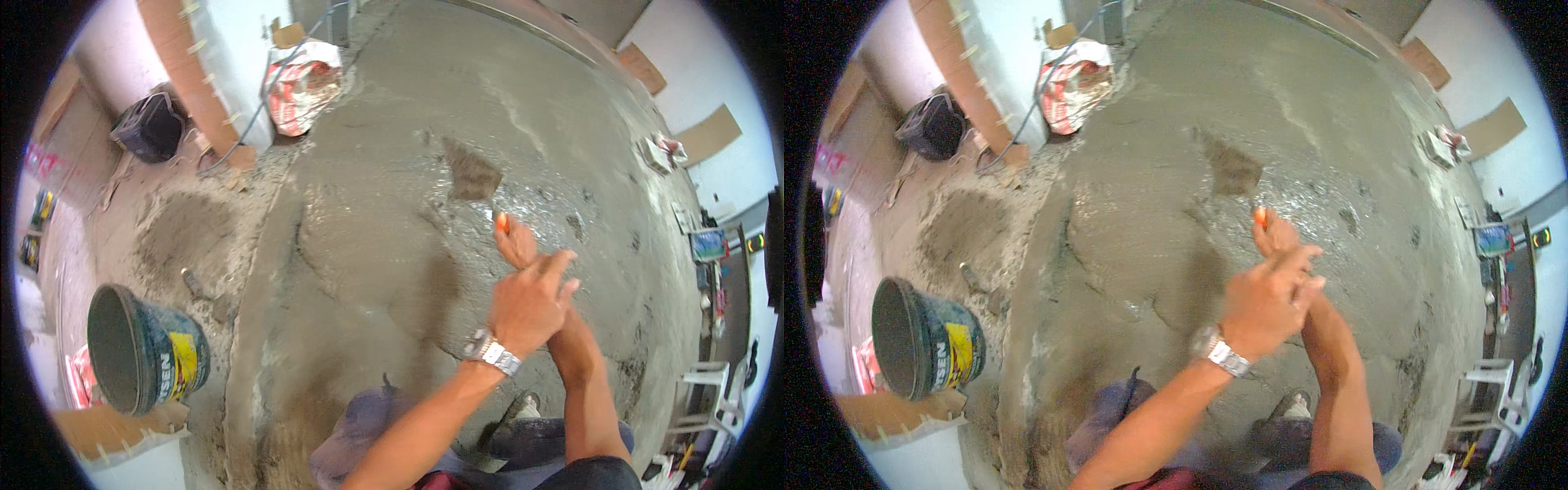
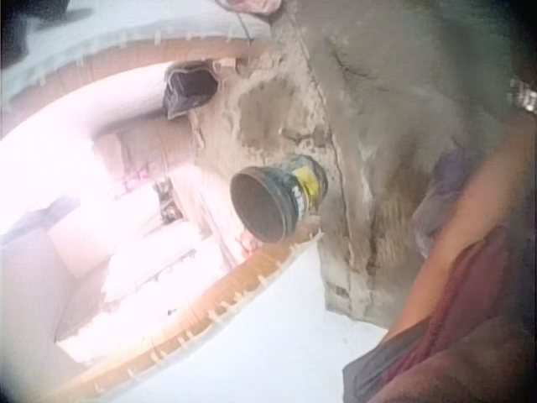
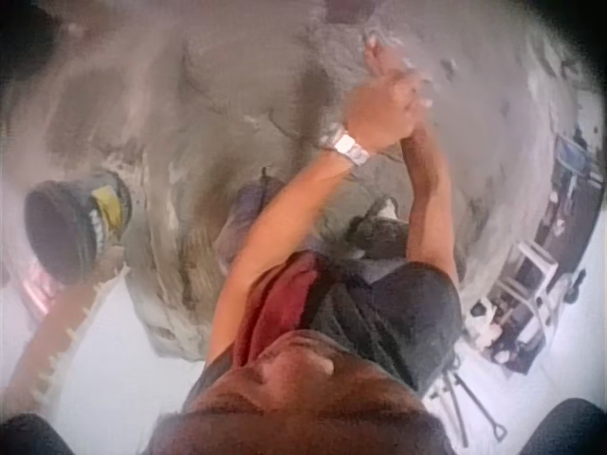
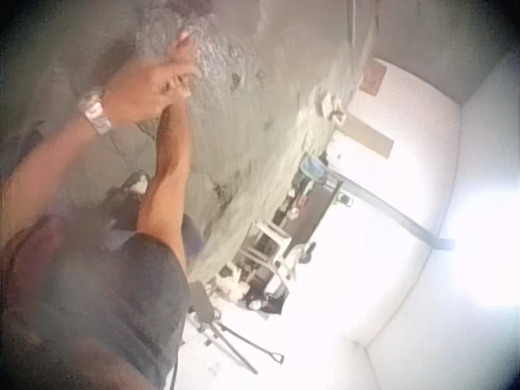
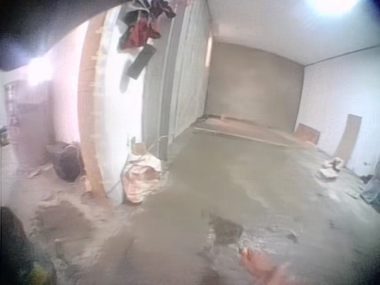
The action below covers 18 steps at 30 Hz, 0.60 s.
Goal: The person kneels on a wet concrete floor and uses a trowel to smooth the surface. Another person is visible in the background working near a bucket. The camera wearer continues to level the concrete across the floor area.
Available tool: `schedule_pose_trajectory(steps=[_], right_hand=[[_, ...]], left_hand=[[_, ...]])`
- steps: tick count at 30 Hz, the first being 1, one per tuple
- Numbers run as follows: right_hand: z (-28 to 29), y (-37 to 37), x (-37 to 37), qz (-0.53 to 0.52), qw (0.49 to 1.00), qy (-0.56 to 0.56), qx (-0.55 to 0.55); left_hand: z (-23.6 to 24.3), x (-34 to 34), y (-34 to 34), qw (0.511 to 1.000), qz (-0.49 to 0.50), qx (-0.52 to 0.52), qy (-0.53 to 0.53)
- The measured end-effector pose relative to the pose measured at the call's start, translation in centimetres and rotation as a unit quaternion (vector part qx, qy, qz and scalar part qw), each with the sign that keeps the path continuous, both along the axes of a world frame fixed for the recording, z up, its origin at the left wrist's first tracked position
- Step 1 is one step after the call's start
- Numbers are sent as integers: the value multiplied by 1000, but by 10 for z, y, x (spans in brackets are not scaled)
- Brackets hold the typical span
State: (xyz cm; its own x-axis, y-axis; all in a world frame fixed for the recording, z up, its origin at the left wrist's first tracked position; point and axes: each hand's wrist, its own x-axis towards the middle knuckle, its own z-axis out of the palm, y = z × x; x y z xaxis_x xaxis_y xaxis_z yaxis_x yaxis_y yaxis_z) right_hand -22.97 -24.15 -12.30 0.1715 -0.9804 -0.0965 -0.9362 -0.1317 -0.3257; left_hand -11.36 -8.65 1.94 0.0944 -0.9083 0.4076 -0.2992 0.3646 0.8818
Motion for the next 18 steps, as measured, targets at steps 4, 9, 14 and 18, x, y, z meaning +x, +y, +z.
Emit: schedule_pose_trajectory(steps=[4, 9, 14, 18], right_hand=[[-49, 97, -63, 55, 991, -84, 90], [-76, 217, -127, 66, 895, 85, 434], [-79, 247, -167, 100, 875, 64, 470], [-85, 208, -184, 69, 916, 71, 388]], left_hand=[[-3, 15, -17, 997, 1, 36, 68], [-3, 27, -31, 985, 47, 83, 146], [-5, 6, -39, 989, 32, 73, 121], [-4, -12, -41, 986, 1, 95, 140]])
